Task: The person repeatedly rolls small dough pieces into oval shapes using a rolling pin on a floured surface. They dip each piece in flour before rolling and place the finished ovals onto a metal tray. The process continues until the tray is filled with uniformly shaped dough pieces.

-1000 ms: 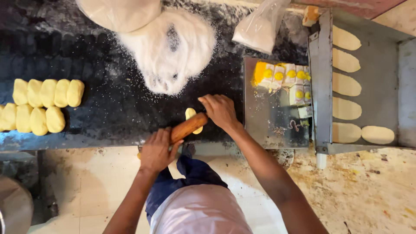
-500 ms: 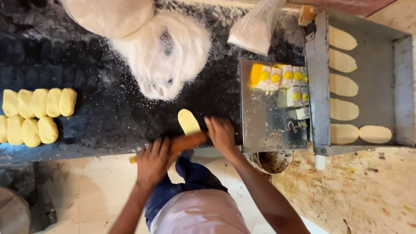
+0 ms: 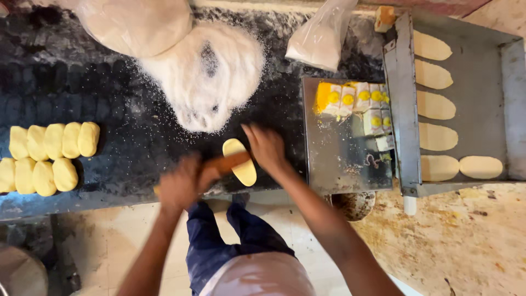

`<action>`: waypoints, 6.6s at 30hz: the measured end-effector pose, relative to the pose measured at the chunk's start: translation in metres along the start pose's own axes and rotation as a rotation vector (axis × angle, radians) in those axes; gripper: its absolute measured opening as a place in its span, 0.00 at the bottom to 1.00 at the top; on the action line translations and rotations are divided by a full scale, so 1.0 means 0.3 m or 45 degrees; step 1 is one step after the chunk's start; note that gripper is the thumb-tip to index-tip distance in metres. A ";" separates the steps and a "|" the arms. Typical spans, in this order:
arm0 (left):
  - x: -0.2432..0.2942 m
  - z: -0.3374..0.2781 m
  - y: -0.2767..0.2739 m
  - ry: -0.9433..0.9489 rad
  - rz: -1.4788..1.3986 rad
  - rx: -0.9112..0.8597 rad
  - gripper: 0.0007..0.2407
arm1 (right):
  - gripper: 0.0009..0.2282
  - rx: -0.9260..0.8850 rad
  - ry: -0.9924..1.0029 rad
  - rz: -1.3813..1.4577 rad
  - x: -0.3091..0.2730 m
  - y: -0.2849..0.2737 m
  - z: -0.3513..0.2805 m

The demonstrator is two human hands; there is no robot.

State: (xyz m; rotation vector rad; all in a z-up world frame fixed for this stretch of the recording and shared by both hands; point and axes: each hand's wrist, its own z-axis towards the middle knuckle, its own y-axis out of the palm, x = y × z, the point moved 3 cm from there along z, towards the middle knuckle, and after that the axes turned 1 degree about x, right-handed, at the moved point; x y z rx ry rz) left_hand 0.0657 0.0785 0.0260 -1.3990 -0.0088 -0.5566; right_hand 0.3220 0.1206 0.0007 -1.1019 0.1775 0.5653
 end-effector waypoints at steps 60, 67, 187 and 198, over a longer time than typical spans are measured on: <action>-0.113 0.531 0.109 0.097 -0.032 -0.364 0.32 | 0.11 -0.042 0.366 -0.035 0.198 -0.013 0.152; -0.071 -0.043 -0.042 0.488 0.144 -0.046 0.27 | 0.06 -0.040 0.565 0.106 -0.248 -0.197 -0.301; -0.531 0.236 -0.357 0.131 -1.057 0.324 0.20 | 0.09 -0.329 0.332 -0.212 -0.117 0.081 0.640; -0.346 0.538 -0.114 -0.494 -2.087 -0.029 0.24 | 0.08 -0.277 0.580 0.948 -0.324 -0.361 0.837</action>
